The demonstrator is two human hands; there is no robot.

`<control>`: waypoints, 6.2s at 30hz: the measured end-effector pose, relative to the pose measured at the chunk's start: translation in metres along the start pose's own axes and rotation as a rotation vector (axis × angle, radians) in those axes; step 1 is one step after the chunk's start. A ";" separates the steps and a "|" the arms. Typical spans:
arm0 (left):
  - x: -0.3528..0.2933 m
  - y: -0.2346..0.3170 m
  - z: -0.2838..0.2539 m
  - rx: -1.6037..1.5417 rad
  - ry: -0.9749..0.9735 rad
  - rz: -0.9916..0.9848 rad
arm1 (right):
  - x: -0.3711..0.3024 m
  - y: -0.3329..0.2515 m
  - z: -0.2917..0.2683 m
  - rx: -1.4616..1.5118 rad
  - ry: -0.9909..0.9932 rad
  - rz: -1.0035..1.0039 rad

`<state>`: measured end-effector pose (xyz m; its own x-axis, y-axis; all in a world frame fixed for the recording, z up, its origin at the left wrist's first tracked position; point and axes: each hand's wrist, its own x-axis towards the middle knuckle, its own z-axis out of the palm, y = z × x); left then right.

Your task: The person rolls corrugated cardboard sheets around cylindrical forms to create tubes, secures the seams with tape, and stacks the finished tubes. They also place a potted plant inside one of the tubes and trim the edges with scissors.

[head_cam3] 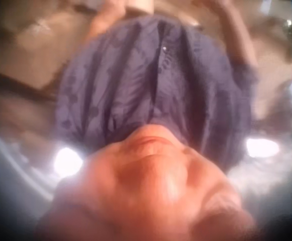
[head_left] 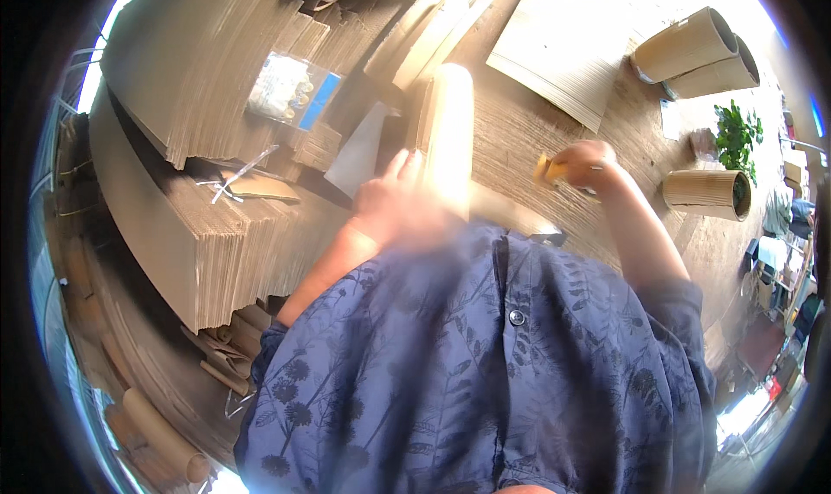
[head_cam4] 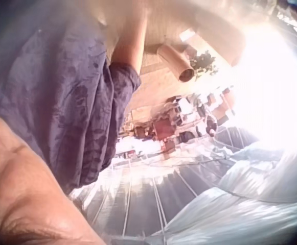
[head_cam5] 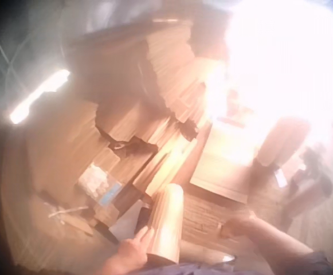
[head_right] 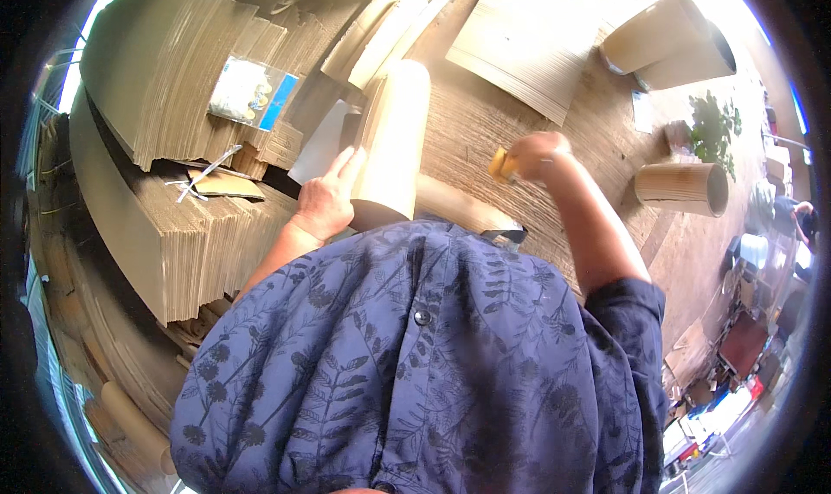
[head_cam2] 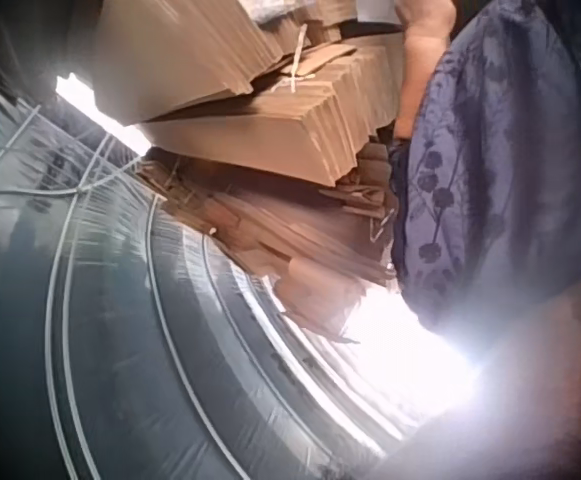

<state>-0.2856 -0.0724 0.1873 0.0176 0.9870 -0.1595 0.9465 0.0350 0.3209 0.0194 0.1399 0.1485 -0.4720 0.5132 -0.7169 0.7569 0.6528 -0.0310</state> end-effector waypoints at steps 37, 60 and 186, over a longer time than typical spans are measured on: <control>0.174 0.084 -0.054 -0.871 -0.209 0.231 | -0.072 -0.027 0.205 0.918 0.748 0.174; 0.008 0.072 0.046 -0.768 0.003 0.205 | -0.155 -0.045 0.021 0.381 1.178 -0.098; 0.120 0.234 0.003 -0.692 -0.770 0.263 | -0.315 -0.141 0.247 1.519 1.211 0.726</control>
<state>-0.0610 0.0542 0.2403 0.6223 0.6205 -0.4772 0.4986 0.1558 0.8527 0.1730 -0.2520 0.2066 0.5047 0.8480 -0.1619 0.2904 -0.3434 -0.8932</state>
